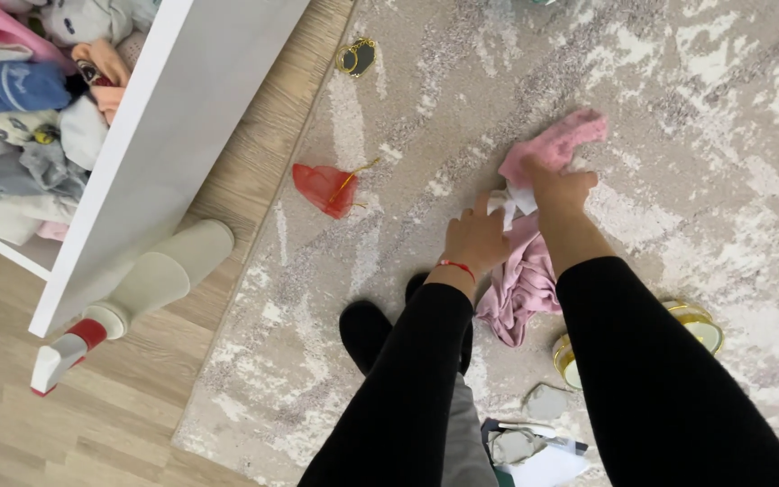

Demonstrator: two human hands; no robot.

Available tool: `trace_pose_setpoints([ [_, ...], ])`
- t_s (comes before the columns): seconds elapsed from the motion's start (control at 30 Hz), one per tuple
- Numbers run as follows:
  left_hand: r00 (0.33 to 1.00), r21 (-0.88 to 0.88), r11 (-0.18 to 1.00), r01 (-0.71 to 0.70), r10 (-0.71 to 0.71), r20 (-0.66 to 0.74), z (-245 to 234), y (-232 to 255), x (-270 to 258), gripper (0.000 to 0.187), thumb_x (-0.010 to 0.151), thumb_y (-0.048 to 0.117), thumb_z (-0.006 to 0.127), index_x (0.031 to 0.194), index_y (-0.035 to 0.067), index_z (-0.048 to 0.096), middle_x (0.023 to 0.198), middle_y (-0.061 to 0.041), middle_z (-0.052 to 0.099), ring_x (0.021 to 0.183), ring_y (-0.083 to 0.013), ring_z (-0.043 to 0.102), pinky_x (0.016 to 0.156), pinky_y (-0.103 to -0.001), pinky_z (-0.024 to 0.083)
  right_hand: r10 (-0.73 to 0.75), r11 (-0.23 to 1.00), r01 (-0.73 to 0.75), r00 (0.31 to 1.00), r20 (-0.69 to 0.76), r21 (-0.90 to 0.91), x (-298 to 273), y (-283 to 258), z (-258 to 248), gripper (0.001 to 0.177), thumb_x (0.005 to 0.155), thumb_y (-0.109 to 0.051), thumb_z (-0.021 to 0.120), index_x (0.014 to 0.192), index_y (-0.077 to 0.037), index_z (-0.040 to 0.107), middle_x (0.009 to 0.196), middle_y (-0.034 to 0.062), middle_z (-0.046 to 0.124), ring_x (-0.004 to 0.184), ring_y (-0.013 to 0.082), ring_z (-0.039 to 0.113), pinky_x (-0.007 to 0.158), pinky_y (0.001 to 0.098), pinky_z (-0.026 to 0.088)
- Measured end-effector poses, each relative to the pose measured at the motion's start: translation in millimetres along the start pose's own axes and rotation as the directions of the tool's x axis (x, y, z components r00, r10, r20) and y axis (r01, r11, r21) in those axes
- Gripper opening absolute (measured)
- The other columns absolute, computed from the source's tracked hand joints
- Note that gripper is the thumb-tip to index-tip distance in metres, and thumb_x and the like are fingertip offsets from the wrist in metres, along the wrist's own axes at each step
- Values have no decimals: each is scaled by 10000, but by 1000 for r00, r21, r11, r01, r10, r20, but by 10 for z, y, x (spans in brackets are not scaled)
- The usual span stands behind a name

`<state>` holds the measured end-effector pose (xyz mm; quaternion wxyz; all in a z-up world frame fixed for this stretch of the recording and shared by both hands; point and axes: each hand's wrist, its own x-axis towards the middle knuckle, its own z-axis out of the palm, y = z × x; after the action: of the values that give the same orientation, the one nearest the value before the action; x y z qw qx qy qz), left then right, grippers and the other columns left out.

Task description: The person removes various baby items from a drawer, folds them, and places them back into the drawer in an organized manner. The items include socks, hats, and a package of diapers.

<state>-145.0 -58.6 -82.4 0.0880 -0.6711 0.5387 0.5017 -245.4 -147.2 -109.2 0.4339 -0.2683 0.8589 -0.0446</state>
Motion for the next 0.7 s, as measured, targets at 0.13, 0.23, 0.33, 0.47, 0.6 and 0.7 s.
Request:
trace_pose_setpoints([
  [0.13,1000,13,1000,-4,4,1,131,-111,66,497,843,384,578,1222,79,676,1346,-116,528,1178,-409,627,941,-550,525,150,958,-107,978,148,-265,-181,-265,-109,1338,688,-592,935,1541,52,129,1606,187,378,1499,253,380,1279,386,256],
  [0.23,996,-148,987,-58,47,-74,71,-214,29,457,840,327,550,1134,15,711,1322,-151,593,1127,-445,671,945,-581,522,152,980,-135,982,112,-147,53,-2,-7,1117,560,-376,992,1414,84,439,1320,266,567,1219,394,613,824,529,602],
  [0.33,946,-334,941,-46,-66,-317,82,-407,116,355,861,320,517,996,72,732,1130,-121,667,1038,-453,702,889,-585,551,64,995,-75,987,149,67,102,49,97,1073,632,-412,951,1451,28,416,1380,218,493,1252,354,579,833,505,641],
  [0.47,740,-749,662,25,-517,-431,-288,-448,-10,330,892,431,567,969,147,715,1022,-106,694,1032,-386,687,925,-500,522,-28,928,-136,903,429,346,-576,-507,-27,770,663,-266,805,1360,-87,532,1223,69,450,1259,298,457,1039,614,424],
  [0.6,735,-961,-8,-275,-646,-205,-507,-611,22,271,920,397,682,954,129,676,771,-2,638,706,-133,595,682,-292,498,-6,892,-346,634,773,291,-1130,-877,-110,787,580,-283,671,1337,-114,536,1113,50,439,1170,312,500,1110,691,382],
  [0.7,747,-923,25,-384,-579,-327,-804,-521,-145,334,952,407,666,1006,78,667,989,-131,657,1033,-245,589,980,-410,461,10,891,-395,512,859,224,-1264,-931,40,451,578,-252,610,1001,-113,682,806,52,611,747,223,580,1026,630,503],
])
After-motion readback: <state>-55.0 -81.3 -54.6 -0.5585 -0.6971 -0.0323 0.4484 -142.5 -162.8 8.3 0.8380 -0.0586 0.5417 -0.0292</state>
